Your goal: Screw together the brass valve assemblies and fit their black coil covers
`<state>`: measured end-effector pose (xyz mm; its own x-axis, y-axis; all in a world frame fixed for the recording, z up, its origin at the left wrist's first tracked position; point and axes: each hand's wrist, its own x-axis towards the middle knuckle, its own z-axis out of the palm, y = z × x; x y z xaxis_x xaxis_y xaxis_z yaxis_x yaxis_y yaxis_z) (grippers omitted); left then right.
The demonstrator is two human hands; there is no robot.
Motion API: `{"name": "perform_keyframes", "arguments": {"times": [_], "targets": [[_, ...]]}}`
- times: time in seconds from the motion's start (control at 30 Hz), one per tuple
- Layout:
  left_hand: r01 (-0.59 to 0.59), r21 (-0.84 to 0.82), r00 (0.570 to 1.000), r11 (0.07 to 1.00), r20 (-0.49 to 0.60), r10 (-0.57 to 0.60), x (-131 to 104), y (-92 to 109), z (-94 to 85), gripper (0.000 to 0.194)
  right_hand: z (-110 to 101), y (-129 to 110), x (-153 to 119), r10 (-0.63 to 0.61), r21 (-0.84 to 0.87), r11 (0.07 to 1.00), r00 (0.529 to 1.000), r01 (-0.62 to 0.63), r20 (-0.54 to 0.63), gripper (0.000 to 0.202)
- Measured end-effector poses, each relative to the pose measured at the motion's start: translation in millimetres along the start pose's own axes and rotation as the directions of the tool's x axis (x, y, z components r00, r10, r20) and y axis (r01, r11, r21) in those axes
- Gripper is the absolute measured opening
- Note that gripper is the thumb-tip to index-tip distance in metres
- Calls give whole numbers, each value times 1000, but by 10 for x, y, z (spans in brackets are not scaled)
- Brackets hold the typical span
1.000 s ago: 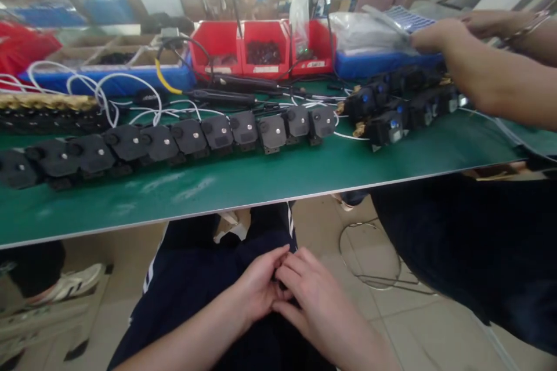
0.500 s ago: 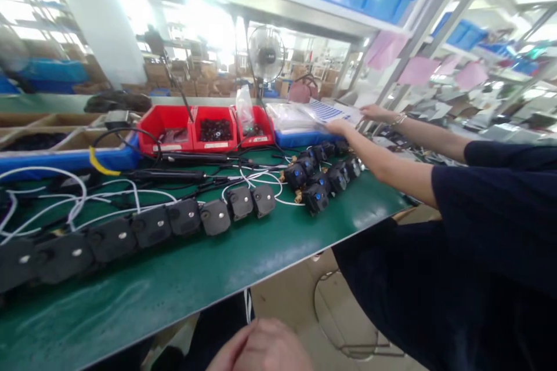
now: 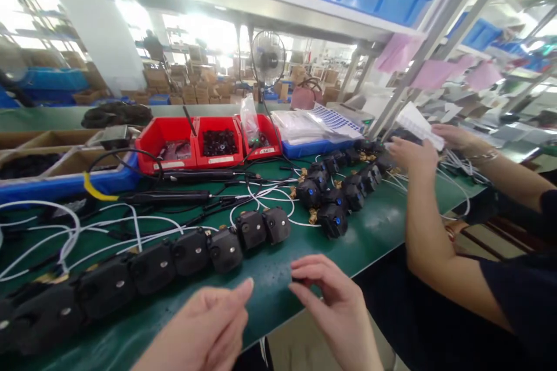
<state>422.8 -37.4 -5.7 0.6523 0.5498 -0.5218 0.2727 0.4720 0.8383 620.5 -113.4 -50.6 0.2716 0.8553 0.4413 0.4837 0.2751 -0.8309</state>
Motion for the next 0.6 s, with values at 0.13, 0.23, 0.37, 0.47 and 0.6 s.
{"name": "perform_keyframes", "arguments": {"times": [0.13,0.23,0.37,0.47,0.6], "targets": [[-164,561,945,812,-148,293,201,872,-405,52,20,49,227,90,91,993,987,-79,-130,10],[-234,889,884,393,26,466,525,1347,-543,44,35,54,287,88,8,996,976,-88,-198,14],[-296,951,925,93,262,274,950,1559,-462,51,8,58,318,73,-118,988,976,-98,-204,13],[-342,939,928,-34,343,144,1118,1566,-349,50,-65,101,295,69,-253,962,989,-100,-128,12],[-415,909,907,-47,417,54,1255,1583,-297,40,-140,256,204,172,-473,868,985,-150,3,25]]}}
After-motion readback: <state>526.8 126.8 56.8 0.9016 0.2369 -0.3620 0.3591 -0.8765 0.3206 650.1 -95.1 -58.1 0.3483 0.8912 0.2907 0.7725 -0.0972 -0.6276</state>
